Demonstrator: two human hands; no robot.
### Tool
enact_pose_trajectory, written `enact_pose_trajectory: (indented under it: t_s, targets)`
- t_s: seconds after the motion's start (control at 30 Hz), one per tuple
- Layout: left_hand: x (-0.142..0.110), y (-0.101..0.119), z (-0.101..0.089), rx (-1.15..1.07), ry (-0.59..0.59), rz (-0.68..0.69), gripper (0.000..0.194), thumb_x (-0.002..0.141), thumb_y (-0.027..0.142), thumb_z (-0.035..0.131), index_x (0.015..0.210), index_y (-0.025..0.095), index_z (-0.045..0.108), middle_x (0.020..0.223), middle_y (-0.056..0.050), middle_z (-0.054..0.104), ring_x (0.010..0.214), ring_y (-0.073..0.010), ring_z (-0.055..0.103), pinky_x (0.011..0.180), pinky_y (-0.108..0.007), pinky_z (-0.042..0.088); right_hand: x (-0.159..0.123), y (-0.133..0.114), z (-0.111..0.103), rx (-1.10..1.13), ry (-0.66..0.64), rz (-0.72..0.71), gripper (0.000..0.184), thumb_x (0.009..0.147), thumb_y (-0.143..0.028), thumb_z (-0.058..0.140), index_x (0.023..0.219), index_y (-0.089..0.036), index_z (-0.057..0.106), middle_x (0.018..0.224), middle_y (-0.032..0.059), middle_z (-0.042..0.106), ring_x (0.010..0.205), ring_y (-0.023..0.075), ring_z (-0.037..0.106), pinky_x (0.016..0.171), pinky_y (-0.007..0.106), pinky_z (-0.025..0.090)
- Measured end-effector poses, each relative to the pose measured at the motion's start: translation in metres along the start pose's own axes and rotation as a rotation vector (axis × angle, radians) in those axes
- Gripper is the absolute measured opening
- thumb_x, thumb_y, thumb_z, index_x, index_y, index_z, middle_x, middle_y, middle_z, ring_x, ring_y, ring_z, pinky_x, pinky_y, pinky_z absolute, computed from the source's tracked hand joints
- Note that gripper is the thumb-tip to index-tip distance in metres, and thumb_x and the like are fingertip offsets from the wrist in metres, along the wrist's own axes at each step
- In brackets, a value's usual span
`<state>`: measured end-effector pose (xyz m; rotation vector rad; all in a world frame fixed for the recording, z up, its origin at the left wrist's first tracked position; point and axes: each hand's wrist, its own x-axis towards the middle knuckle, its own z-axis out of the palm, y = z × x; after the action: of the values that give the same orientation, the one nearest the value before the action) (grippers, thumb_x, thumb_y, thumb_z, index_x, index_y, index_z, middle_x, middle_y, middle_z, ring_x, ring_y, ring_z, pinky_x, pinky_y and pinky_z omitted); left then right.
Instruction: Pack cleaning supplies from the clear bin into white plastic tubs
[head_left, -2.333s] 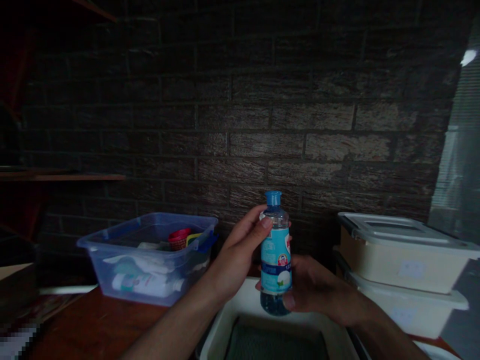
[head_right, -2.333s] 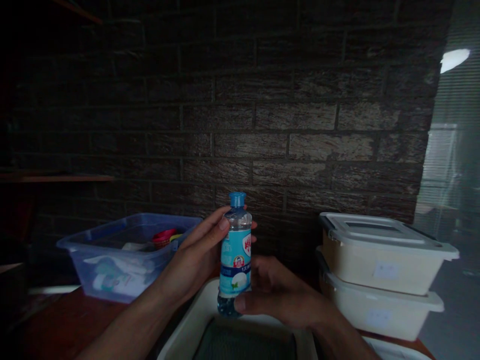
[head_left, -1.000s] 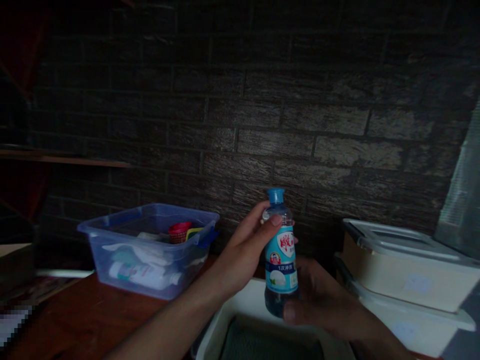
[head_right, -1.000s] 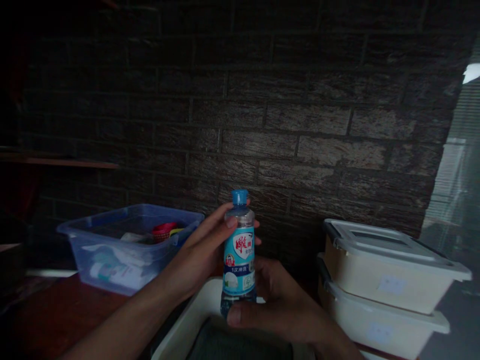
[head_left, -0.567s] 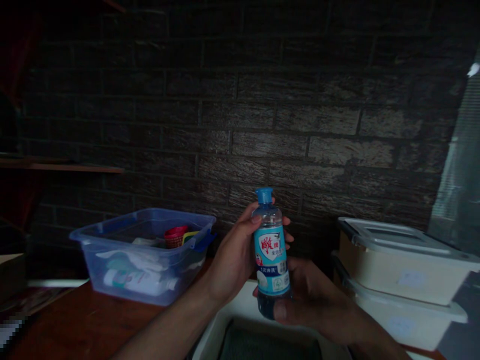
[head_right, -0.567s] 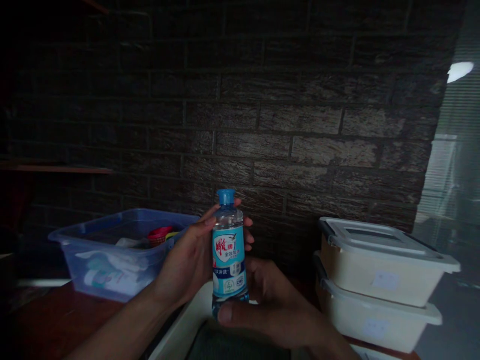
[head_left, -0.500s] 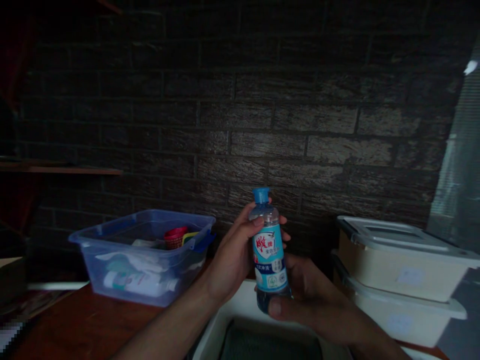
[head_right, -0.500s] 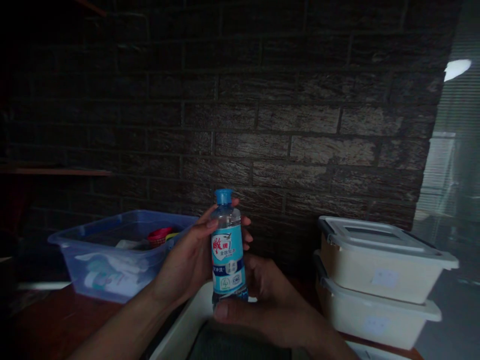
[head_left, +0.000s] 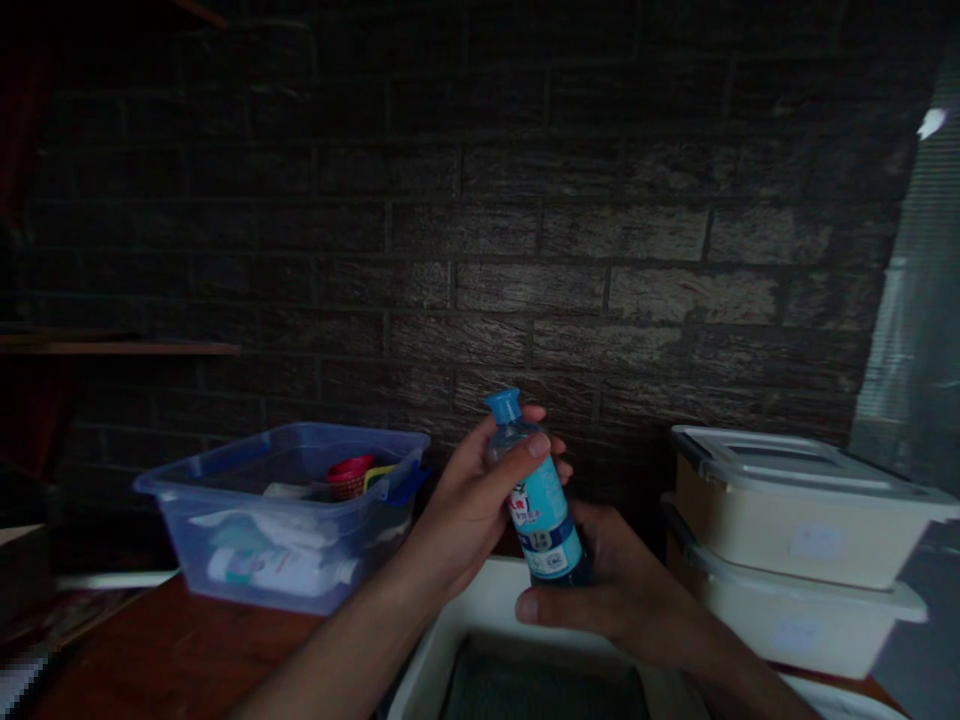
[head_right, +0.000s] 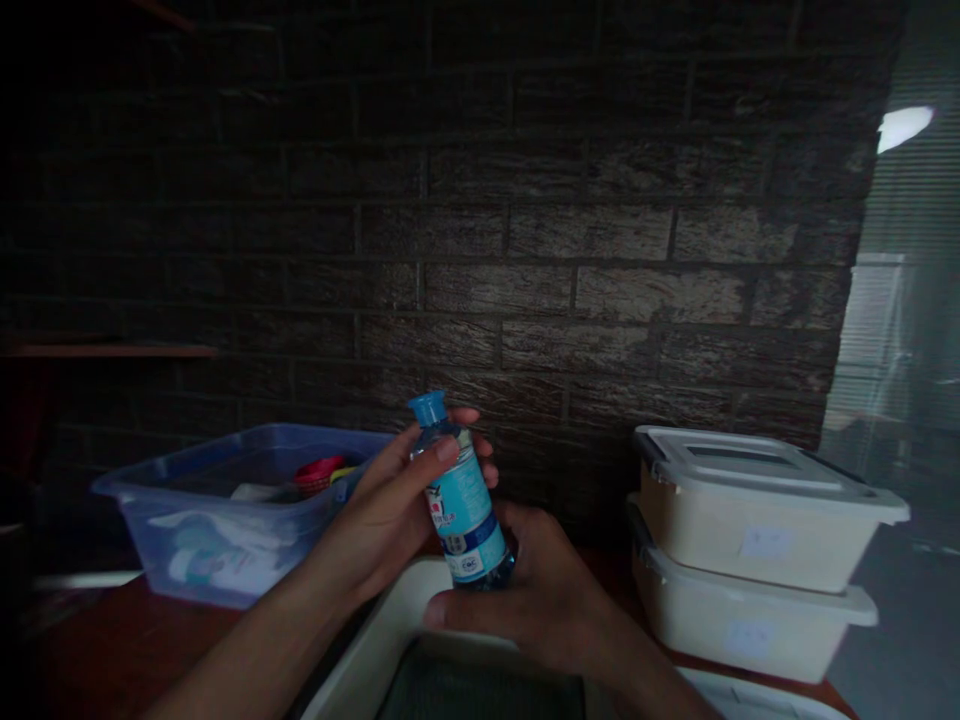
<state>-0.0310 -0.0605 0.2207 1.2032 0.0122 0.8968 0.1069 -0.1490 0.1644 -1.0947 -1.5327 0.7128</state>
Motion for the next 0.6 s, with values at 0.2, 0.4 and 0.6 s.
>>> enact_pose_trajectory:
  t_s: [0.2, 0.4, 0.6]
  targets:
    - [0.0012, -0.0002, -0.0008, -0.017, 0.044, 0.055, 0.047, 0.085, 0.030, 0.079, 0.125, 0.018, 0.057, 0.095, -0.004, 0.070, 0.080, -0.0182, 0.071, 0.073, -0.030, 0.057, -0.0010, 0.0005, -0.0029, 0.085, -0.051, 0.016, 0.044, 0.075, -0.030, 0.087, 0.113, -0.018, 0.069, 0.096, 0.0017, 0.066, 0.091, 0.0192, 0.058, 0.085, 0.032, 0.048]
    - [0.0019, 0.0011, -0.0026, -0.047, 0.039, 0.070, 0.043, 0.086, 0.029, 0.077, 0.123, 0.018, 0.058, 0.095, -0.004, 0.071, 0.080, -0.0178, 0.071, 0.076, -0.030, 0.057, -0.0027, -0.0011, -0.0074, 0.031, -0.073, 0.035, 0.042, 0.077, -0.031, 0.086, 0.112, -0.015, 0.069, 0.098, 0.0031, 0.066, 0.085, 0.0158, 0.054, 0.072, 0.026, 0.044]
    - [-0.0021, 0.0022, -0.0008, -0.029, -0.014, 0.042, 0.043, 0.084, 0.028, 0.078, 0.123, 0.018, 0.060, 0.099, -0.006, 0.073, 0.091, -0.0232, 0.072, 0.084, -0.035, 0.055, -0.0018, -0.0020, -0.0090, -0.039, 0.017, -0.025, 0.040, 0.081, -0.033, 0.082, 0.113, -0.016, 0.067, 0.101, 0.0041, 0.066, 0.088, 0.0175, 0.055, 0.075, 0.028, 0.046]
